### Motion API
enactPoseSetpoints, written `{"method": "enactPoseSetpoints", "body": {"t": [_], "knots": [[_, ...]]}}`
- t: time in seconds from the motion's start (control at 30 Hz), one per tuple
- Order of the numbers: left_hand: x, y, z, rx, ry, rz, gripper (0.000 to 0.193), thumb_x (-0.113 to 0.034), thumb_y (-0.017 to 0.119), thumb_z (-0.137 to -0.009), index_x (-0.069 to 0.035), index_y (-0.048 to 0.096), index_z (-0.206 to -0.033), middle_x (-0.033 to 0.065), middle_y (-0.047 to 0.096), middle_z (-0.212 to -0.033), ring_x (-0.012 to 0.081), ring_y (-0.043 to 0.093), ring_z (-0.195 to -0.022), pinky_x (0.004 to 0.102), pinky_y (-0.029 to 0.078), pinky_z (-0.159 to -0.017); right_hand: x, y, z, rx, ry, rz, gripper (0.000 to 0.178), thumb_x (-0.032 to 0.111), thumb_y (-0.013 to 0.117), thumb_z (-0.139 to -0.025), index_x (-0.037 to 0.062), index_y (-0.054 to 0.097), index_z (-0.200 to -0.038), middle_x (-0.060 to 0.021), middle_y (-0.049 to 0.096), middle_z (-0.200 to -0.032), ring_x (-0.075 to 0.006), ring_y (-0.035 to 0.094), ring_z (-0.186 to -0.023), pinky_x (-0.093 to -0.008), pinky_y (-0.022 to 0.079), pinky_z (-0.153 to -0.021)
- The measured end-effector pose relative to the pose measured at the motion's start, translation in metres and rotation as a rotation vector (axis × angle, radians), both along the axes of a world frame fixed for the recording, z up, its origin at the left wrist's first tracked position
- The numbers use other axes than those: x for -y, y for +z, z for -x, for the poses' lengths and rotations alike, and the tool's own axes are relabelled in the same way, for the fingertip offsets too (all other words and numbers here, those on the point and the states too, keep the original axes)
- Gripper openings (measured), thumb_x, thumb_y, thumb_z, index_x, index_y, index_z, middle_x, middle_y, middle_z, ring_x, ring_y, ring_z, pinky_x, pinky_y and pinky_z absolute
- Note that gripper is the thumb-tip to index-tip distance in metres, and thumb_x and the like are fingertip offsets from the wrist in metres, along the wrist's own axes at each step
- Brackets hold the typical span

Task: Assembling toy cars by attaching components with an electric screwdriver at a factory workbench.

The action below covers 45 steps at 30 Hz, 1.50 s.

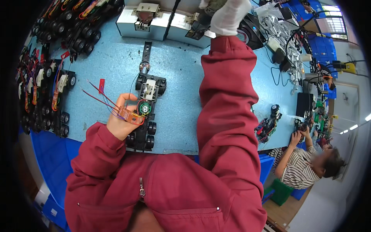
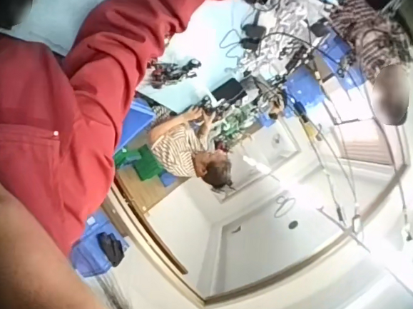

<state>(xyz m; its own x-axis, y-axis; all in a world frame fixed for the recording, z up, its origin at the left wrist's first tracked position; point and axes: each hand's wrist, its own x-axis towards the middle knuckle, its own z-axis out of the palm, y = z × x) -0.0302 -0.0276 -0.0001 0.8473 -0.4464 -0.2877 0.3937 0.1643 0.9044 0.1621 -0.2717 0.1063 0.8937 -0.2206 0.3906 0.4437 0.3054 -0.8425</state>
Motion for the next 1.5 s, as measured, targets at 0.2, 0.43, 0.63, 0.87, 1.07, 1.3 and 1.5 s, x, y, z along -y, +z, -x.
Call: {"method": "enactPoseSetpoints", "body": {"t": [0.2, 0.43, 0.63, 0.87, 1.07, 1.3, 1.5], "knots": [[0.002, -0.007, -0.001, -0.03, 0.053, -0.02, 0.051, 0.012, 0.061, -0.068, -0.006, 0.038, -0.11, 0.0045, 0.061, -0.084, 0.0067, 0.056, -0.074, 0.0206, 0.044, -0.062, -0.005, -0.022, 0.027, 0.389, -0.569, 0.224, 0.067, 0.073, 0.036, -0.079, 0.0064, 0.041, -0.074, -0.0049, 0.043, -0.058, -0.0162, 0.046, -0.043, -0.0267, 0.041, -0.032], [0.008, -0.01, -0.002, 0.165, 0.036, -0.131, 0.05, 0.007, 0.06, -0.075, -0.005, 0.037, -0.118, 0.0063, 0.06, -0.092, 0.0091, 0.056, -0.082, 0.0227, 0.045, -0.073, -0.039, -0.003, 0.139, -0.112, -0.162, -0.232, 0.089, 0.09, 0.034, -0.058, 0.0049, 0.054, -0.074, -0.0067, 0.043, -0.049, -0.0227, 0.047, -0.039, -0.0359, 0.042, -0.043], [0.006, -0.01, 0.003, 0.146, 0.096, -0.133, 0.052, 0.008, 0.06, -0.073, -0.005, 0.039, -0.119, 0.0059, 0.059, -0.096, 0.0101, 0.056, -0.085, 0.0233, 0.045, -0.074, -0.059, -0.035, 0.181, 0.088, 0.424, -0.208, 0.096, 0.092, 0.038, -0.053, 0.0061, 0.061, -0.089, -0.007, 0.051, -0.058, -0.0222, 0.048, -0.043, -0.036, 0.04, -0.047], [0.006, -0.007, 0.005, 0.151, 0.101, -0.062, 0.053, 0.008, 0.06, -0.072, -0.006, 0.04, -0.119, 0.0035, 0.058, -0.091, 0.0097, 0.056, -0.083, 0.0233, 0.045, -0.074, -0.079, -0.059, 0.18, 0.053, 0.255, -0.364, 0.096, 0.091, 0.038, -0.055, 0.0042, 0.063, -0.087, -0.0118, 0.056, -0.059, -0.0257, 0.051, -0.044, -0.0364, 0.041, -0.046], [0.005, -0.006, 0.009, 0.173, 0.122, -0.132, 0.051, 0.005, 0.062, -0.073, -0.007, 0.041, -0.118, 0.0022, 0.056, -0.089, 0.0099, 0.055, -0.082, 0.0247, 0.045, -0.075, -0.094, -0.051, 0.182, -0.017, -0.015, -0.105, 0.093, 0.089, 0.039, -0.058, 0.0016, 0.06, -0.083, -0.0125, 0.055, -0.059, -0.0256, 0.048, -0.041, -0.0369, 0.041, -0.042], [0.014, -0.015, 0.014, 0.433, 0.278, -0.31, 0.048, 0.004, 0.058, -0.073, -0.008, 0.04, -0.116, 0.0046, 0.061, -0.082, 0.0127, 0.062, -0.076, 0.0263, 0.047, -0.069, -0.119, -0.055, 0.187, 0.04, 0.171, -0.378, 0.088, 0.083, 0.04, -0.067, -0.0026, 0.053, -0.084, -0.0125, 0.054, -0.066, -0.0249, 0.046, -0.04, -0.0374, 0.04, -0.037], [0.023, -0.011, 0.03, 0.219, 0.419, -0.082, 0.051, 0.01, 0.055, -0.072, -0.006, 0.041, -0.119, 0.0051, 0.055, -0.083, 0.0116, 0.054, -0.071, 0.0259, 0.045, -0.067, -0.112, -0.065, 0.205, 0.052, 0.203, -0.332, 0.087, 0.083, 0.041, -0.066, -0.0013, 0.051, -0.088, -0.0123, 0.053, -0.064, -0.0244, 0.047, -0.041, -0.0382, 0.042, -0.038]]}}
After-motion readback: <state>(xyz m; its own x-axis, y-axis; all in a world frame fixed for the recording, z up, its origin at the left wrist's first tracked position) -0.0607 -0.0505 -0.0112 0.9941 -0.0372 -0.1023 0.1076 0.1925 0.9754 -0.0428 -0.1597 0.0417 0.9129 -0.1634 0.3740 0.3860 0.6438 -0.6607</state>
